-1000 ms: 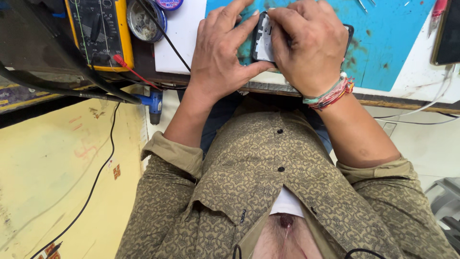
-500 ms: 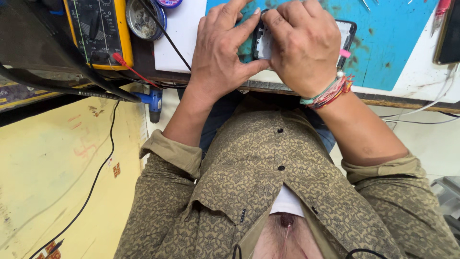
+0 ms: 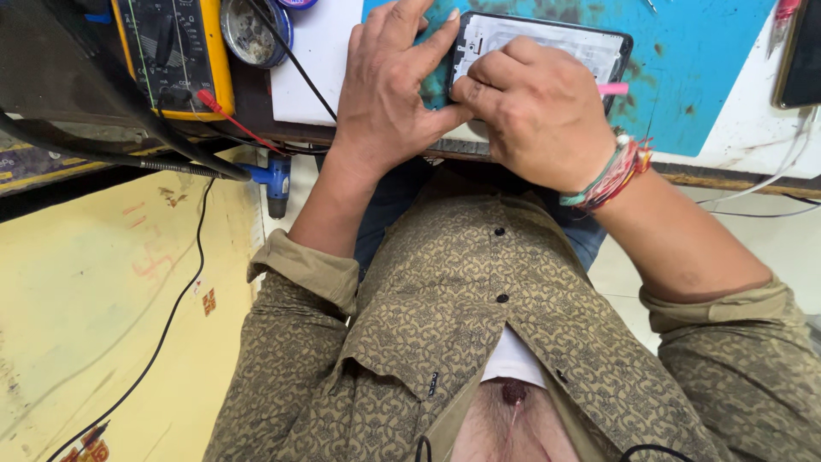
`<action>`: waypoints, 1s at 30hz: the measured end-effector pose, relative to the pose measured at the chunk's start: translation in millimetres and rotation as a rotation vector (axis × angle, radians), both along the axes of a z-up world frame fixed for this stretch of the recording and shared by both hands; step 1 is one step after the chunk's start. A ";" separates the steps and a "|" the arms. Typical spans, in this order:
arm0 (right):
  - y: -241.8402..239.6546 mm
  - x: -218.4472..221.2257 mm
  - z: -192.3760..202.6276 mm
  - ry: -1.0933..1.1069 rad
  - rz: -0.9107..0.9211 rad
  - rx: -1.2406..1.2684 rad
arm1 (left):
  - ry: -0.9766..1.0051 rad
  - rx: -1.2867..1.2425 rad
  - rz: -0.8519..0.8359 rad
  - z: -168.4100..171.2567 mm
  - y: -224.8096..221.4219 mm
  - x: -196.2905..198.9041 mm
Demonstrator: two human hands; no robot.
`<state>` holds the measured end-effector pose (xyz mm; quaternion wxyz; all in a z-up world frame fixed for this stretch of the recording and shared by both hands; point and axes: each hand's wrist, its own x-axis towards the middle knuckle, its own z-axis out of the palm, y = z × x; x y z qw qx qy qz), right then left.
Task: The person disassembles a mobile phone using a screwdriver and tweezers to remove the internal components and the screen.
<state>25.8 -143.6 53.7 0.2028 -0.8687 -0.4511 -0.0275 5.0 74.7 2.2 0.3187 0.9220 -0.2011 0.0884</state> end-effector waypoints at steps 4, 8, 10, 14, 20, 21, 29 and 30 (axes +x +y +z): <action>-9.1 17.5 6.6 -0.035 0.145 0.016 | 0.007 0.022 -0.007 -1.3 0.7 -0.1; -29.9 29.2 8.7 0.055 0.070 0.039 | -0.023 0.034 -0.025 0.5 1.3 1.7; -38.7 22.1 6.4 0.033 -0.059 0.168 | -0.042 0.038 -0.028 0.4 1.7 -0.6; -48.3 5.7 1.0 -0.080 -0.355 0.173 | -0.054 0.064 -0.074 3.9 2.4 2.8; -61.6 -12.6 -7.7 0.132 -0.563 0.302 | -0.061 0.121 0.000 11.3 0.0 23.1; -64.0 -15.6 -8.5 0.204 -0.561 0.386 | -0.090 0.113 0.026 13.3 -0.2 25.5; -64.2 -44.9 -11.0 0.515 -0.611 0.661 | 0.074 -0.332 -0.066 17.8 -32.8 -8.3; -56.9 -51.2 -8.6 0.471 -0.543 0.615 | 0.182 -0.504 -0.101 18.3 -43.8 -21.6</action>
